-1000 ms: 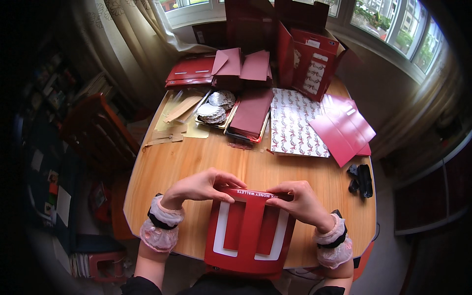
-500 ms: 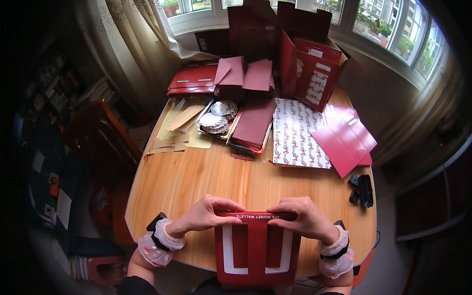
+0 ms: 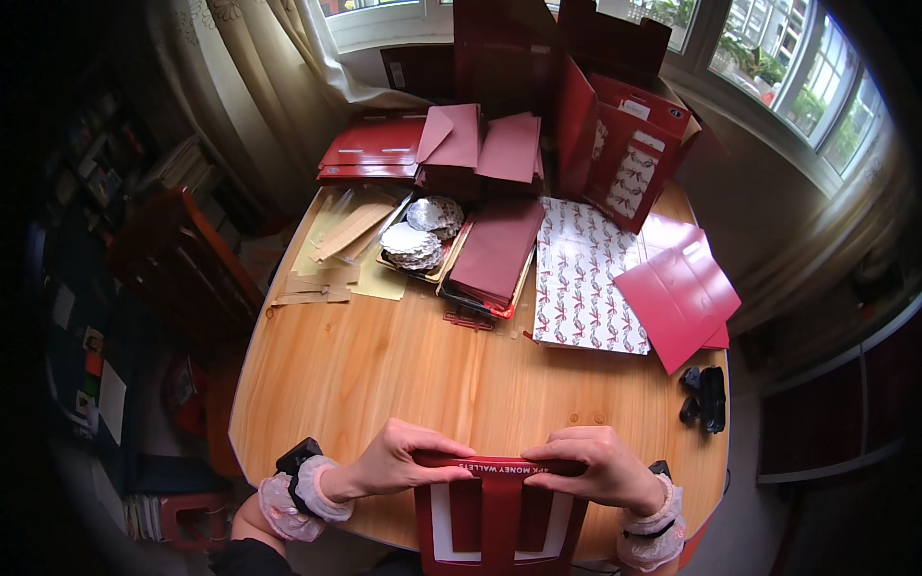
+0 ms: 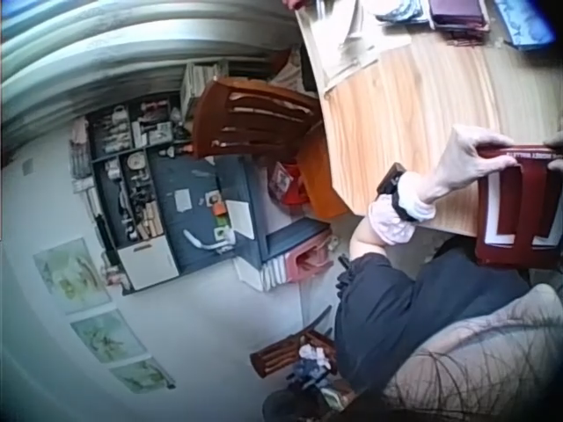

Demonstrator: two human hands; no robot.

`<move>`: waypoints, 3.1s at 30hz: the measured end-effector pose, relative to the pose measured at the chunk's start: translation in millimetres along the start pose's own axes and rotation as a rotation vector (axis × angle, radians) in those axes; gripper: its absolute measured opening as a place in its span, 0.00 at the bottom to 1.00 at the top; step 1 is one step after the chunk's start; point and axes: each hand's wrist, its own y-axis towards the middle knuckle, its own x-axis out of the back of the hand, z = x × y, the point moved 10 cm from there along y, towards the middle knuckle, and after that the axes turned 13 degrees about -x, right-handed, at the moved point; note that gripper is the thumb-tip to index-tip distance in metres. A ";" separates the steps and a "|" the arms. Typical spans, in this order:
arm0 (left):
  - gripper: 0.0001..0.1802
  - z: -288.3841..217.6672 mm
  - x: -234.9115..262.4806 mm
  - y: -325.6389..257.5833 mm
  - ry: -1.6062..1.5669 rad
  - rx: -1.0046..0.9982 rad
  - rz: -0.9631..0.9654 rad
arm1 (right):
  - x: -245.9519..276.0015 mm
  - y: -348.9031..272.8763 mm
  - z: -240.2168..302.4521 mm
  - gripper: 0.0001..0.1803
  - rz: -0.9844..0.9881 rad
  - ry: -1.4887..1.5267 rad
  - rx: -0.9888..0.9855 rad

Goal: Fold and assemble red paper money wallets or gift envelopes at a desk.

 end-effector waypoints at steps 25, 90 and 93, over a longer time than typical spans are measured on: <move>0.13 25.0 9.5 -8.1 -0.181 0.210 -0.065 | 12.1 3.0 -18.7 0.14 0.004 0.012 -0.078; 0.12 25.0 -1.1 -4.0 0.195 -0.015 0.125 | -52.2 22.0 -14.6 0.12 0.040 0.170 -0.068; 0.12 22.4 -1.7 -4.0 0.181 -0.001 0.121 | -54.4 21.0 -17.3 0.12 0.050 0.192 -0.102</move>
